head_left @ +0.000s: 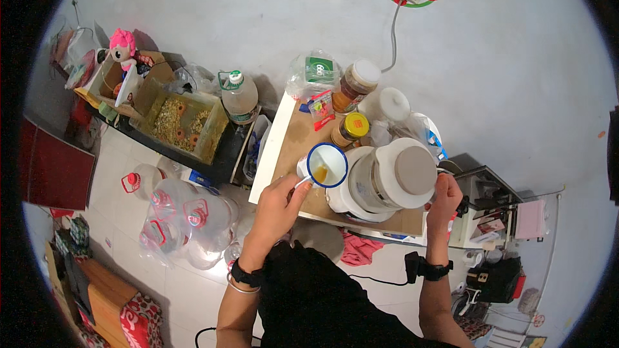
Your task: Preparing a drink at a table and then handling a plate and other kitchen items.
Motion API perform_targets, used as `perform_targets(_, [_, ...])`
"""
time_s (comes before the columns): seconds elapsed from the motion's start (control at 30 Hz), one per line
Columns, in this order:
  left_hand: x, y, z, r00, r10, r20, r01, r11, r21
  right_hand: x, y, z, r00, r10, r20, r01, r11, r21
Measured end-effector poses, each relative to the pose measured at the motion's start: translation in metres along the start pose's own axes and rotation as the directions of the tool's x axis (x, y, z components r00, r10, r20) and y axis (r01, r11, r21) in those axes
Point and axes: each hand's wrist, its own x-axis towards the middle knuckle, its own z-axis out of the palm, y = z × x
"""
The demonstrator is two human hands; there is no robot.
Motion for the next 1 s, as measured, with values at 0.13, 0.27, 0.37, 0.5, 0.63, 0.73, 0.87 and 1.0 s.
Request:
perform_targets(0.13, [0.002, 0.002, 0.0, 0.999, 0.025, -0.022, -0.025, 1.0, -0.008, 0.011, -0.028, -0.003, 0.994, -0.094, 0.051, 0.096, 0.995, -0.032])
perform_targets(0.27, [0.001, 0.005, -0.003, 0.999, 0.032, -0.007, -0.032, 0.999, 0.015, 0.017, -0.064, -0.003, 0.973, -0.131, 0.189, 0.155, 0.981, -0.114])
perform_targets(0.37, [0.0, 0.007, -0.008, 0.999, 0.034, 0.003, -0.034, 0.999, 0.011, 0.02, -0.082, 0.001, 0.957, -0.126, 0.262, 0.179, 0.965, -0.191])
perform_targets(0.5, [-0.004, 0.009, -0.013, 0.999, 0.035, 0.021, -0.036, 0.999, 0.039, 0.018, -0.103, 0.01, 0.938, -0.112, 0.329, 0.228, 0.914, -0.336])
perform_targets(0.63, [-0.007, 0.008, -0.015, 0.998, 0.058, 0.002, -0.058, 0.998, 0.009, 0.018, -0.108, 0.016, 0.921, -0.054, 0.385, 0.209, 0.904, -0.373])
perform_targets(0.73, [-0.007, 0.008, -0.018, 0.998, 0.059, 0.006, -0.059, 0.998, 0.003, 0.018, -0.107, 0.019, 0.92, -0.055, 0.388, 0.222, 0.889, -0.401])
perform_targets(0.87, [-0.008, 0.005, -0.018, 0.998, 0.032, 0.047, -0.033, 0.999, 0.031, 0.018, -0.111, 0.023, 0.919, -0.051, 0.391, 0.234, 0.869, -0.436])
perform_targets(1.0, [-0.007, 0.001, -0.016, 0.998, 0.009, 0.055, -0.008, 1.0, -0.022, 0.019, -0.106, 0.018, 0.914, -0.087, 0.395, 0.273, 0.854, -0.443])
